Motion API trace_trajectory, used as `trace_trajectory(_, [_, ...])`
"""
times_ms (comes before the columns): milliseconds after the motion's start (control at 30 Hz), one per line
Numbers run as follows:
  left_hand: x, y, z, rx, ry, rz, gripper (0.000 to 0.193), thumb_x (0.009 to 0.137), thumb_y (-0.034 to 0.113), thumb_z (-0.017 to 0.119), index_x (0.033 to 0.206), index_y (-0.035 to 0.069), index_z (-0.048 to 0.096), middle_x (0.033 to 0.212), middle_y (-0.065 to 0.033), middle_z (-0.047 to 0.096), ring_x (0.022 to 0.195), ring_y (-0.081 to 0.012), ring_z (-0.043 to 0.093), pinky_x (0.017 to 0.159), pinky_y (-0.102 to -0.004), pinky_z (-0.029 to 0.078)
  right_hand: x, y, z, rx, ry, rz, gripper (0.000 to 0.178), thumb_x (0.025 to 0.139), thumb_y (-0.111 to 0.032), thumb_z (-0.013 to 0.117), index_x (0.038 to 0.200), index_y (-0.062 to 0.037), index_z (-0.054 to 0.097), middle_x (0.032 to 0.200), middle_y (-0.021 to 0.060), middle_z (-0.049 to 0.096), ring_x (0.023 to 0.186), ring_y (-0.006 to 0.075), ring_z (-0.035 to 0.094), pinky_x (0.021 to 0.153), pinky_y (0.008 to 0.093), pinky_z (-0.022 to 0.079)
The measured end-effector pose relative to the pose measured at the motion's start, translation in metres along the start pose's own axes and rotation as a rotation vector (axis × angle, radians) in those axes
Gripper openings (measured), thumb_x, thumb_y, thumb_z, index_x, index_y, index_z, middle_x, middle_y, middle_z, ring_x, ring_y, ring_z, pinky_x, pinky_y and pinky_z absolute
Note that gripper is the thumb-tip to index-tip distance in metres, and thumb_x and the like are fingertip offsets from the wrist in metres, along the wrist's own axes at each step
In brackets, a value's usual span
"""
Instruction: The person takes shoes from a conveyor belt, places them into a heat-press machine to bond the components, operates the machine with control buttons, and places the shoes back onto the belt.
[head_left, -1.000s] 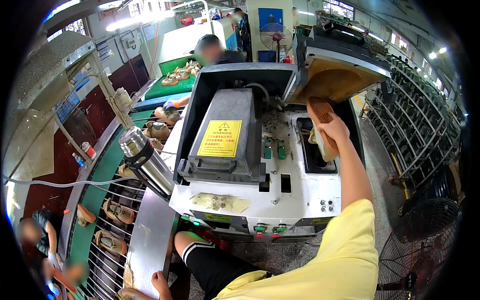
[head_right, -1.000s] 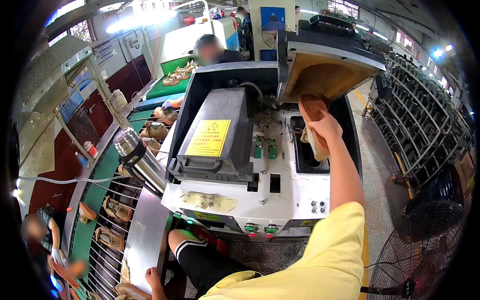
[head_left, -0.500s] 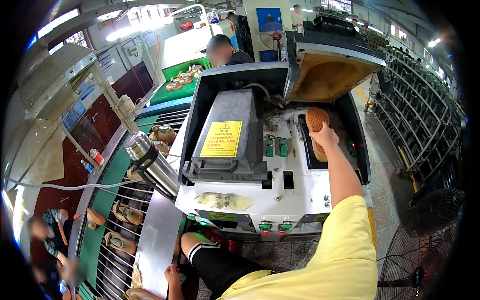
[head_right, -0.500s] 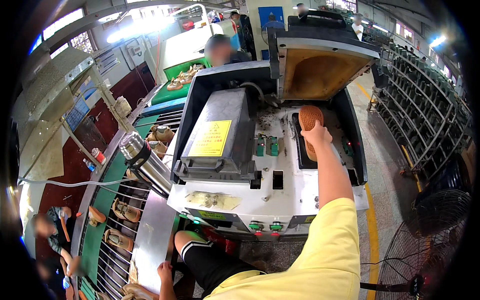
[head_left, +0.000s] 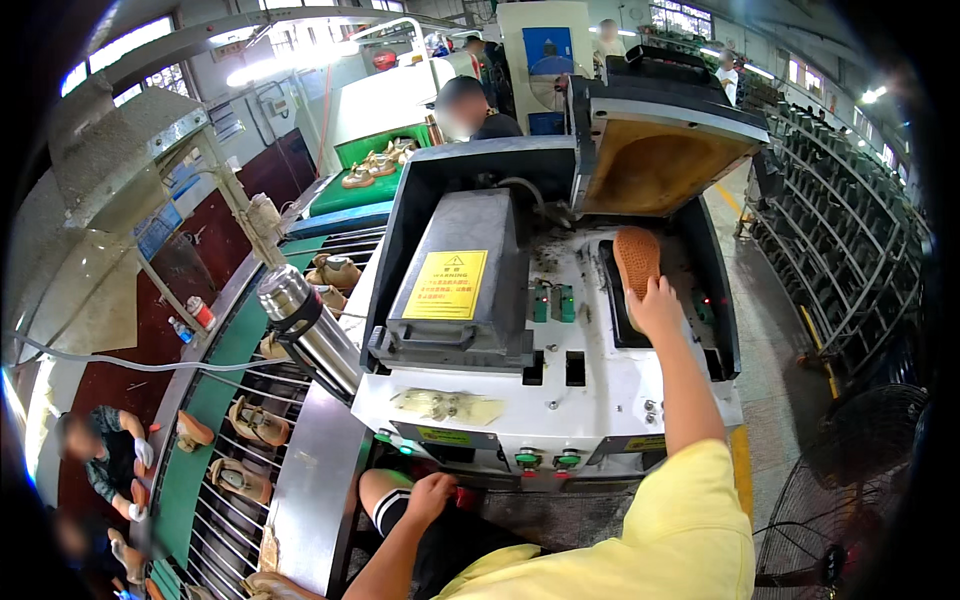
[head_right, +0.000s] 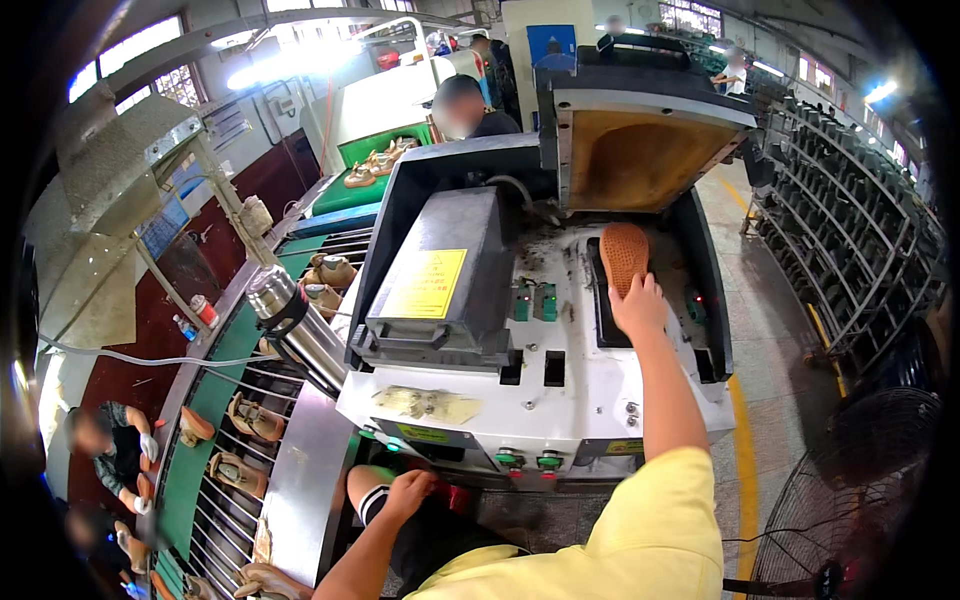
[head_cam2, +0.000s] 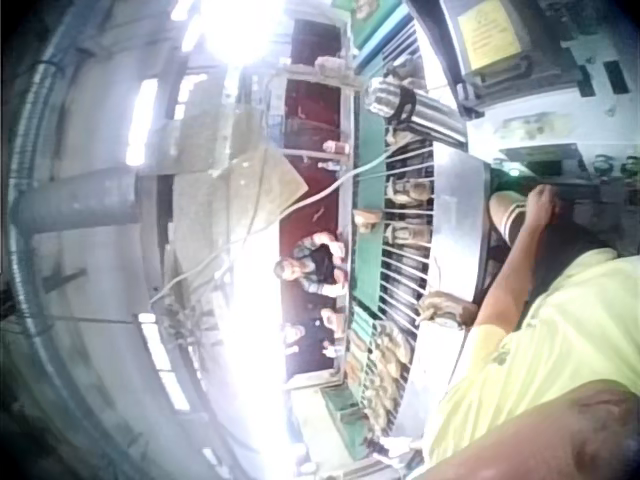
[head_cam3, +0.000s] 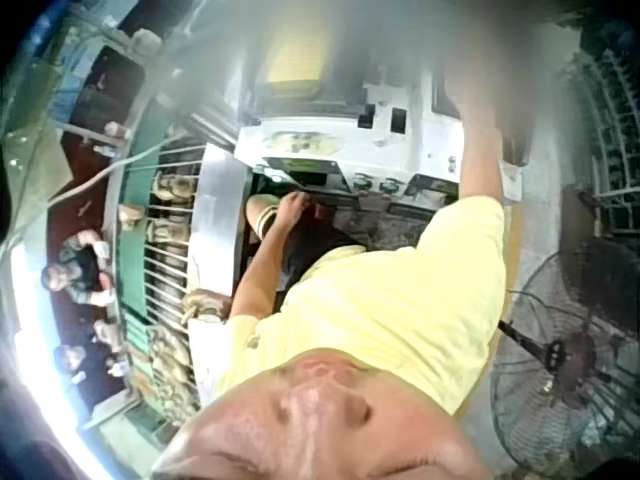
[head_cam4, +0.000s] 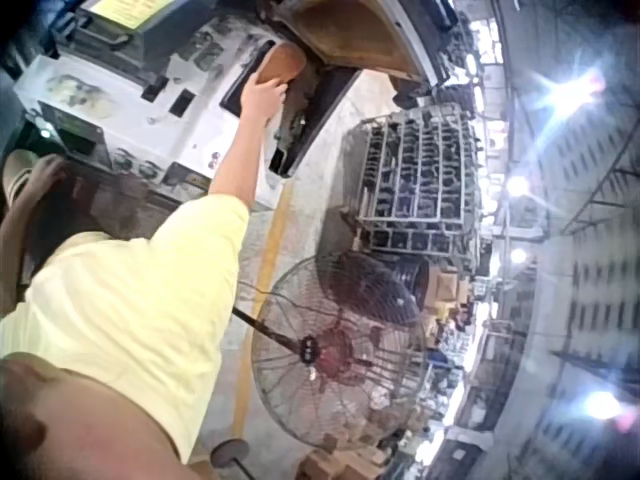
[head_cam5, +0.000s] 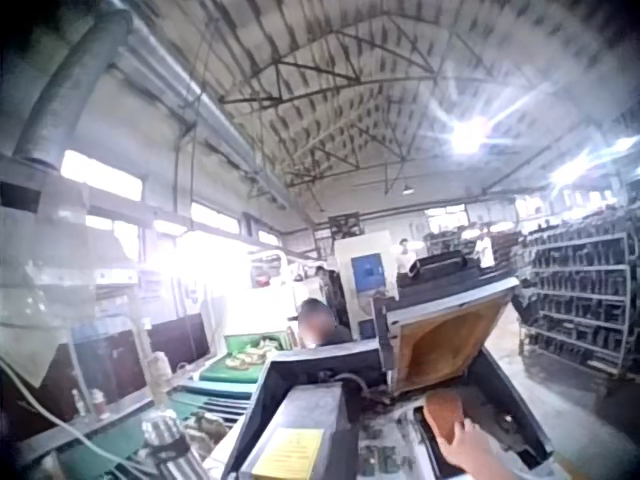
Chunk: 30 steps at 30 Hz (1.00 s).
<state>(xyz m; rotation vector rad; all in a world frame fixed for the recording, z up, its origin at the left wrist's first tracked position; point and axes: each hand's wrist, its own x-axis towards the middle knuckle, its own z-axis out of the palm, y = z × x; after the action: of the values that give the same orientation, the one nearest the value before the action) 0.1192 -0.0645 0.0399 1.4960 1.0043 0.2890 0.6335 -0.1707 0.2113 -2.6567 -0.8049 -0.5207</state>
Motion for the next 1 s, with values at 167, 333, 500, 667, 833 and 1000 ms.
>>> trace_trajectory(167, [0.006,0.062,0.095,0.450,-0.340,0.313,0.031,0.091,0.030,0.051,0.100,0.003,0.065,0.092,-0.0174,0.067,0.090,-0.0372,0.063,0.077,-0.0402,0.049,-0.128,0.084,-0.030,0.443,0.308,0.011,0.026,0.083,-0.022,0.062,0.067,-0.0011,0.059,0.067,0.0189,0.057,0.064,0.0360,0.057,0.054,0.0417,0.042])
trace_trajectory(333, [0.028,0.049,0.200,0.460,-0.446,0.445,0.026,0.092,0.022,0.049,0.103,0.005,0.064,0.094,-0.0174,0.066,0.094,-0.0342,0.063,0.079,-0.0399,0.048,-0.244,0.193,0.020,1.158,0.560,1.094,0.030,0.089,-0.030,0.053,0.082,-0.0019,0.058,0.070,0.0024,0.055,0.059,0.0163,0.050,0.050,0.0315,0.040])
trace_trajectory(500, [0.019,0.059,0.196,0.439,-0.297,0.395,0.026,0.092,0.022,0.048,0.105,0.006,0.065,0.098,-0.0175,0.066,0.095,-0.0347,0.063,0.081,-0.0413,0.048,-0.261,0.212,0.021,2.005,0.059,1.319,0.036,0.089,-0.046,0.054,0.076,-0.0123,0.053,0.057,-0.0020,0.047,0.049,0.0129,0.046,0.046,0.0258,0.040])
trace_trajectory(667, [-0.023,0.066,0.121,0.122,-0.104,0.477,0.026,0.091,0.023,0.053,0.102,0.004,0.066,0.093,-0.0184,0.067,0.089,-0.0344,0.064,0.078,-0.0389,0.050,-0.389,0.417,0.212,1.693,-0.200,1.123,0.037,0.091,-0.046,0.049,0.091,-0.0103,0.056,0.084,0.0043,0.061,0.077,0.0189,0.057,0.071,0.0363,0.047])
trace_trajectory(833, [-0.166,-0.020,-0.046,0.339,1.066,0.423,0.020,0.074,0.001,0.065,0.095,0.003,0.064,0.097,-0.0144,0.064,0.095,-0.0328,0.060,0.085,-0.0394,0.049,-0.455,0.076,0.190,0.932,-0.658,0.575,0.032,0.085,-0.028,0.059,0.084,0.0044,0.062,0.082,0.0185,0.064,0.070,0.0282,0.057,0.066,0.0415,0.044])
trace_trajectory(1000, [-0.322,-0.072,-0.094,0.538,1.695,0.190,0.039,0.069,0.002,0.070,0.105,0.000,0.056,0.112,-0.0191,0.053,0.108,-0.0370,0.051,0.096,-0.0440,0.039,-0.433,-0.068,0.135,0.909,-0.713,-0.308,0.030,0.080,-0.020,0.062,0.065,0.0022,0.049,0.058,0.0168,0.048,0.055,0.0241,0.048,0.055,0.0394,0.040])
